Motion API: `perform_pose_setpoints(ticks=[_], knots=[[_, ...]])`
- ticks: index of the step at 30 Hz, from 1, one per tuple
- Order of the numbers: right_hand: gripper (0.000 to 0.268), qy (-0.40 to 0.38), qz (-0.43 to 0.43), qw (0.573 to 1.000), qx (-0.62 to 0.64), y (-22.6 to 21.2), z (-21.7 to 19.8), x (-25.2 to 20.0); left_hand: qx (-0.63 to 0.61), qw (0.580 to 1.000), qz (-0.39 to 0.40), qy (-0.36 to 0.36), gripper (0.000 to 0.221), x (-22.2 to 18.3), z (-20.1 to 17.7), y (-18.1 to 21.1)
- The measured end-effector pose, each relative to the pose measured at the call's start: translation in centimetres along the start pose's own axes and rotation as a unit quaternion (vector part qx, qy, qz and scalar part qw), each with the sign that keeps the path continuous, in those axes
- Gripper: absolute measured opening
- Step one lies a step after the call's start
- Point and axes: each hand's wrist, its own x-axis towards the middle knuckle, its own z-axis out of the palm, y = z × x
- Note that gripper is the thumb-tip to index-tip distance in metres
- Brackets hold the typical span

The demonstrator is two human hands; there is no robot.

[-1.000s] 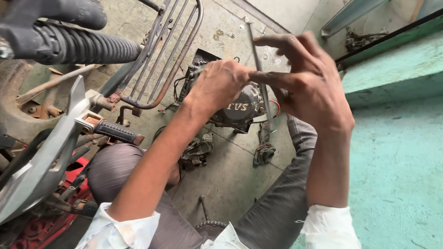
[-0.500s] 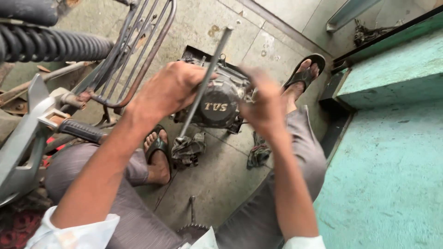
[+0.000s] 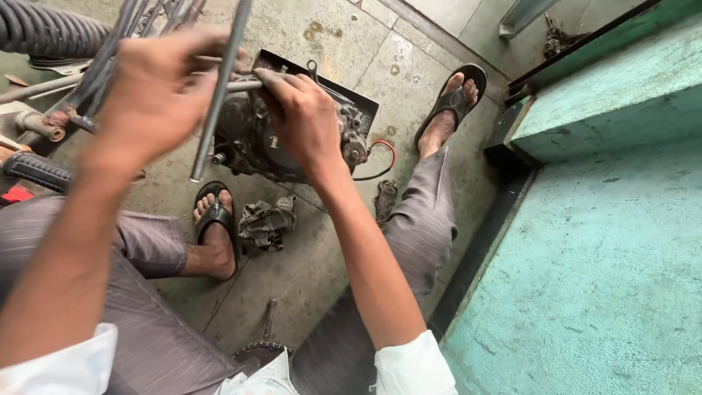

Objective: Using a T-handle socket wrench to loosen and remove bolts from a motorcycle engine.

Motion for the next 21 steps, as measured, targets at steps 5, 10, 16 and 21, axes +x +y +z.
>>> perform_pose_setpoints(ticks=[5,10,16,21], knots=[[0.03,-0.009,-0.007,0.999,-0.043,-0.8,-0.8,-0.1,-0.173,0.978,0.113,-0.017,0.048,-2.6,-3.7,3.7],[0.026,-0.008,-0.025,0.999,-0.04,1.7,0.8,-0.3,-0.072,0.984,0.165,0.004,0.044,-2.7,-2.6,2.4],[0.01,0.012,0.174,0.982,0.078,7.4,-8.1,-0.5,0.213,0.93,0.275,-0.115,0.021,-1.4,-1.9,1.4],[0.019,-0.031,0.197,0.979,0.038,2.9,-14.7,0.0,0.496,0.708,0.499,-0.067,0.024,-0.8,-3.1,4.4]])
